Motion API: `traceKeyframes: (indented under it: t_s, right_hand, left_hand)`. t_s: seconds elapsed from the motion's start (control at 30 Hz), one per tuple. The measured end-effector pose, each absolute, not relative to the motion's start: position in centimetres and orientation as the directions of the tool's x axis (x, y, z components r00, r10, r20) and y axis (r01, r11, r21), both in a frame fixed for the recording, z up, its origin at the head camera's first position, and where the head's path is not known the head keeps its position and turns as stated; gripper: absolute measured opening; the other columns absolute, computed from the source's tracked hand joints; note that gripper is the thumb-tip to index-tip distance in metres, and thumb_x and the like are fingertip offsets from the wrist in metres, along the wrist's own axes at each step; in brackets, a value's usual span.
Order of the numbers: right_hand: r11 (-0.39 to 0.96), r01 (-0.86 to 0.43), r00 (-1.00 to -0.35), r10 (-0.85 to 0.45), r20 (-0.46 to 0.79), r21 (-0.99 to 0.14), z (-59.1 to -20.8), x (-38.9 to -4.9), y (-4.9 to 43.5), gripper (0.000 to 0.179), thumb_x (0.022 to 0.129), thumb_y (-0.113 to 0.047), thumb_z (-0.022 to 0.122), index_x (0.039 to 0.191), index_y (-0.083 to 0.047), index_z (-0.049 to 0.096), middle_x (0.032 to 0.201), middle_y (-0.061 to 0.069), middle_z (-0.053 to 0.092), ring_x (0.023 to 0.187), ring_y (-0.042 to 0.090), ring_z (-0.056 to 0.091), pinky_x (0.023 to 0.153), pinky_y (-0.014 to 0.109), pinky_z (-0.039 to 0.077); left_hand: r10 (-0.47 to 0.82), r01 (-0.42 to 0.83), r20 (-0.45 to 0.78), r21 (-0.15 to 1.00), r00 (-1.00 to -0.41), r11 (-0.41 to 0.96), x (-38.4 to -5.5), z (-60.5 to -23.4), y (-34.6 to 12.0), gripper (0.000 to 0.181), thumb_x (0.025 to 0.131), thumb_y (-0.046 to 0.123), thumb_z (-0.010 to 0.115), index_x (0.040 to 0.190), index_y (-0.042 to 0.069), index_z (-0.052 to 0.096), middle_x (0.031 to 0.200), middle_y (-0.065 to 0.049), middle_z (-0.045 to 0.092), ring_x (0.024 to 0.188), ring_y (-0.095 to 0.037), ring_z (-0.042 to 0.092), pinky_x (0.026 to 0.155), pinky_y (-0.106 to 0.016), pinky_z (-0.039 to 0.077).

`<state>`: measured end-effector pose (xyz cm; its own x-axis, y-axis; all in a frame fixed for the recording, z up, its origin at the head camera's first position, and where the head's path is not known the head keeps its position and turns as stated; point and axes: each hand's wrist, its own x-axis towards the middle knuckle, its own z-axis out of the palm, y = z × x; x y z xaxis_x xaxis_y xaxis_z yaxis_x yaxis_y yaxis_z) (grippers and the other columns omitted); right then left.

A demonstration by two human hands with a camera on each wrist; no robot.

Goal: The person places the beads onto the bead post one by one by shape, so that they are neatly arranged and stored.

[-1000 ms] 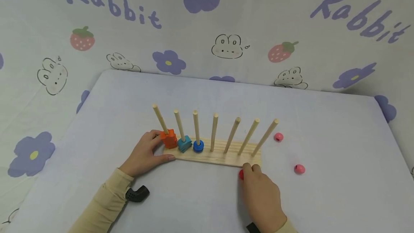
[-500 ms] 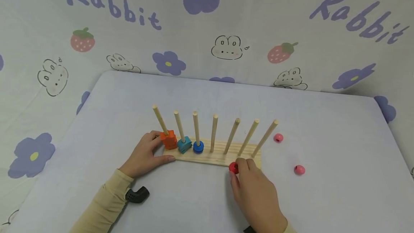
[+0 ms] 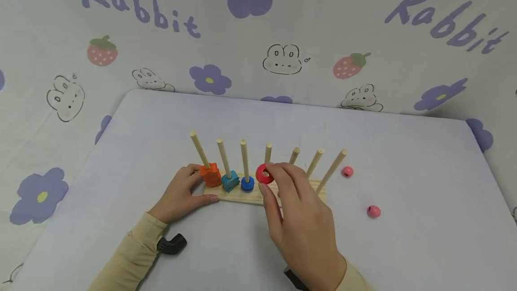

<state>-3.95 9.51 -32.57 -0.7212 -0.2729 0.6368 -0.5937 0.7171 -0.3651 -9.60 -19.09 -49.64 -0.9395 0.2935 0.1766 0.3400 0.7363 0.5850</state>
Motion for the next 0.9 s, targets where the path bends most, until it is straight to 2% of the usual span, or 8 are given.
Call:
traceKeyframes:
  t_s: [0.17, 0.23, 0.37, 0.5, 0.9]
  right_hand:
    - [0.685, -0.633, -0.657, -0.230, 0.718, -0.360, -31.6, -4.8, 8.2, 0.046, 0.100, -0.040, 0.048, 0.119, 0.001, 0.058, 0.104, 0.013, 0.062, 0.059, 0.012, 0.053, 0.043, 0.017, 0.036]
    - [0.684, -0.634, -0.650, -0.219, 0.728, -0.361, -31.3, -5.2, 7.8, 0.046, 0.099, -0.040, 0.050, 0.118, 0.000, 0.058, 0.102, 0.012, 0.064, 0.057, 0.012, 0.052, 0.042, 0.017, 0.035]
    - [0.687, -0.615, -0.686, -0.225, 0.692, -0.388, -31.0, -5.9, 7.4, 0.038, 0.093, -0.029, 0.063, 0.117, -0.001, 0.059, 0.106, 0.012, 0.066, 0.061, 0.015, 0.058, 0.042, 0.020, 0.037]
    - [0.703, -0.604, -0.700, -0.243, 0.672, -0.375, -30.8, -6.8, 6.9, 0.039, 0.084, -0.015, 0.075, 0.117, 0.000, 0.060, 0.106, 0.013, 0.067, 0.062, 0.016, 0.060, 0.042, 0.022, 0.039]
    - [0.729, -0.596, -0.697, -0.264, 0.667, -0.335, -31.1, -7.8, 5.8, 0.033, 0.084, -0.017, 0.075, 0.111, -0.001, 0.064, 0.100, 0.013, 0.068, 0.052, 0.011, 0.053, 0.039, 0.021, 0.035]
  left_hand:
    - [0.291, 0.341, 0.182, 0.587, -0.939, 0.734, -9.5, -49.8, -19.2, 0.070, 0.075, 0.058, 0.074, 0.136, 0.030, 0.053, 0.118, 0.002, 0.052, 0.099, -0.015, 0.045, 0.082, -0.034, 0.039]
    - [0.292, 0.344, 0.184, 0.586, -0.938, 0.734, -9.5, -49.7, -19.2, 0.070, 0.075, 0.058, 0.073, 0.136, 0.030, 0.053, 0.118, 0.003, 0.052, 0.099, -0.015, 0.045, 0.082, -0.034, 0.039]
    - [0.294, 0.346, 0.186, 0.582, -0.938, 0.736, -9.5, -49.5, -19.2, 0.070, 0.075, 0.057, 0.074, 0.136, 0.029, 0.053, 0.118, 0.003, 0.052, 0.098, -0.015, 0.045, 0.082, -0.034, 0.039]
    - [0.294, 0.343, 0.180, 0.581, -0.939, 0.738, -9.5, -49.3, -19.1, 0.069, 0.075, 0.056, 0.074, 0.135, 0.029, 0.053, 0.118, 0.002, 0.052, 0.097, -0.015, 0.045, 0.082, -0.034, 0.039]
    - [0.294, 0.343, 0.182, 0.584, -0.938, 0.735, -9.5, -49.3, -19.0, 0.069, 0.075, 0.055, 0.075, 0.135, 0.029, 0.054, 0.118, 0.002, 0.053, 0.099, -0.016, 0.046, 0.083, -0.035, 0.040]
